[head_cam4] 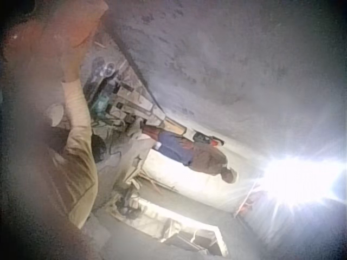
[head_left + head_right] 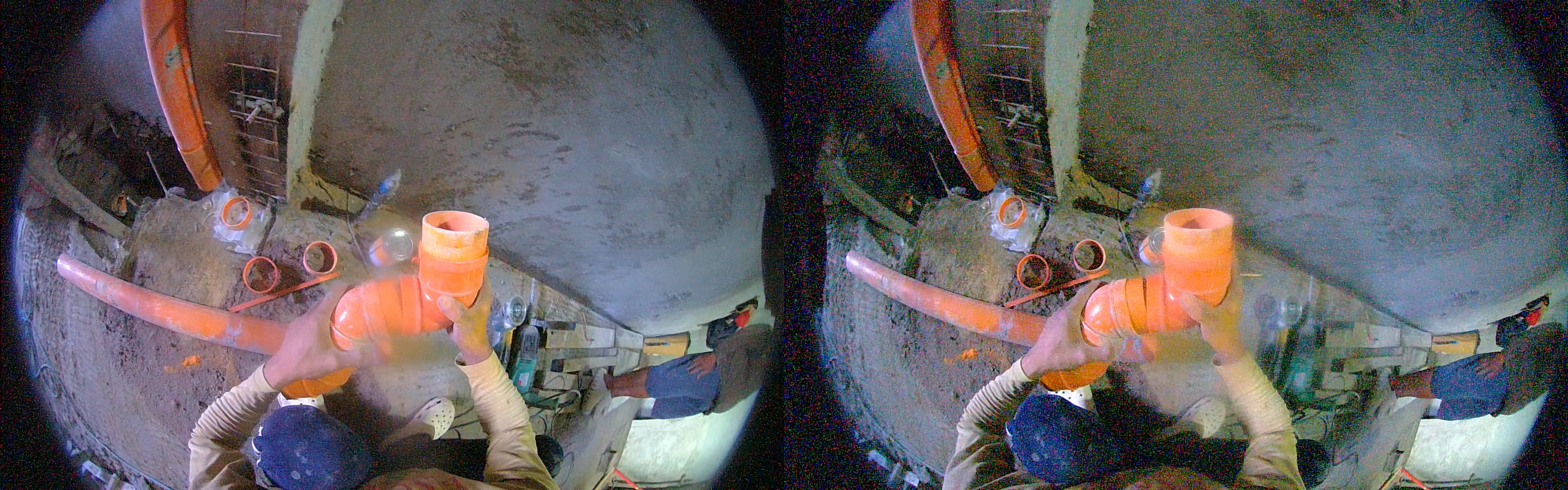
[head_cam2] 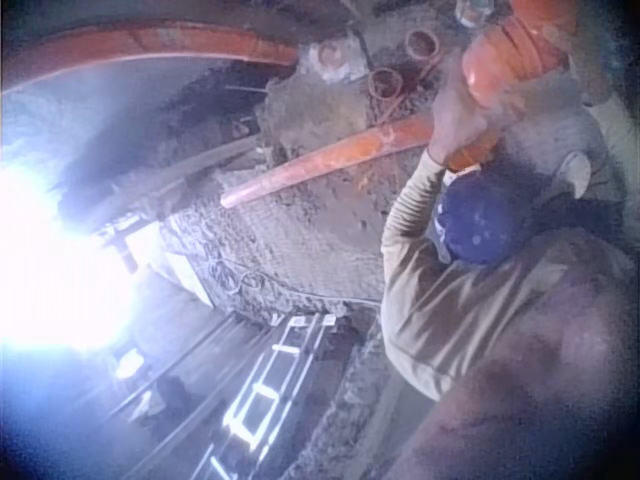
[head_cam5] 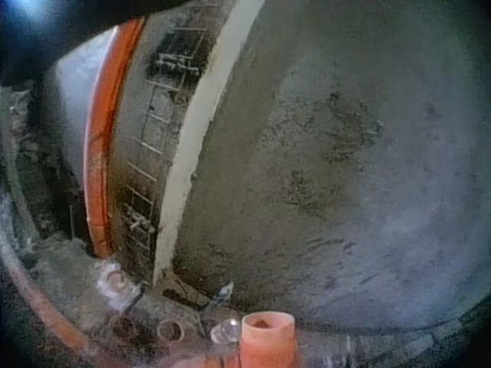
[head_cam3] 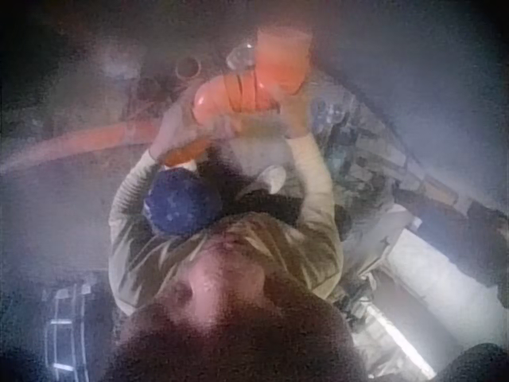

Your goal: The person assembles orange plastic pipes and fittings by hand, connecting a long pipe to an elbow and a T-junction. The person then inserts the assembled pipe into a hole in the wall.

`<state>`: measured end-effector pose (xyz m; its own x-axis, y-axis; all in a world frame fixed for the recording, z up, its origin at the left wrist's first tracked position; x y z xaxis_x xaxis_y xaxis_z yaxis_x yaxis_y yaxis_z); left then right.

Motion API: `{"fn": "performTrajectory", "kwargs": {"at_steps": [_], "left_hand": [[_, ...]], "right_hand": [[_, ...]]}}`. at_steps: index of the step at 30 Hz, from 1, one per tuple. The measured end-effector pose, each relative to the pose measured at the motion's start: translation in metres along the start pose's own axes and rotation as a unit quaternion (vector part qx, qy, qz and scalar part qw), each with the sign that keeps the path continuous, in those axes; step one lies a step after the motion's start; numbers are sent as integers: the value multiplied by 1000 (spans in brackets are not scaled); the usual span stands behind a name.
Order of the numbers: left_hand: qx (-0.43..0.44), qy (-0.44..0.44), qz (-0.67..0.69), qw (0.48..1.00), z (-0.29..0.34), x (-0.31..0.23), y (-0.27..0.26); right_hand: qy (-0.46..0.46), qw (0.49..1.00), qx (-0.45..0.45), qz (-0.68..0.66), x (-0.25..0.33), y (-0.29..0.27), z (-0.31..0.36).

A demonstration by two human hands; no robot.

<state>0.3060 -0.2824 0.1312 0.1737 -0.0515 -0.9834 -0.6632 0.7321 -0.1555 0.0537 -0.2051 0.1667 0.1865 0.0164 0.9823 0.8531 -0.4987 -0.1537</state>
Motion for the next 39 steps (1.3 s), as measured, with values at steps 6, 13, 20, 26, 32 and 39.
{"fn": "performTrajectory", "kwargs": {"at_steps": [6, 13, 20, 26, 32, 39], "left_hand": [[20, 31, -36, 999, 0, -6, -1], [33, 42, -31, 998, -2, -8, -3], [67, 46, 110, 991, -6, 19, 9], [55, -14, 72, 996, -3, 15, 6], [-1, 22, -49, 999, -1, 7, 13], [-30, 1, -24, 999, 6, 15, 28]], "right_hand": [[-13, 999, 32, 33, -8, -10, 0], [-10, 999, 29, 14, -7, -5, 2], [0, 997, 72, -17, 4, 6, 1], [22, 997, 67, -6, 2, 10, 0], [39, 999, 19, -24, -14, 3, 1], [42, 999, 12, 11, -14, 5, 2]]}}
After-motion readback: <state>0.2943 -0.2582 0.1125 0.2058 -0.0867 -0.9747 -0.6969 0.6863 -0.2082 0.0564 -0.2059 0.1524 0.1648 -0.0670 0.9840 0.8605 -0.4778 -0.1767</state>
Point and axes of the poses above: each hand's wrist, its own z-axis away from the middle knuckle, its own y-axis out of the palm, x = y × z, the point moved 3 cm from there along -z, towards the middle knuckle, and after that the axes turned 12 degrees about z, right-handed, at the moved point
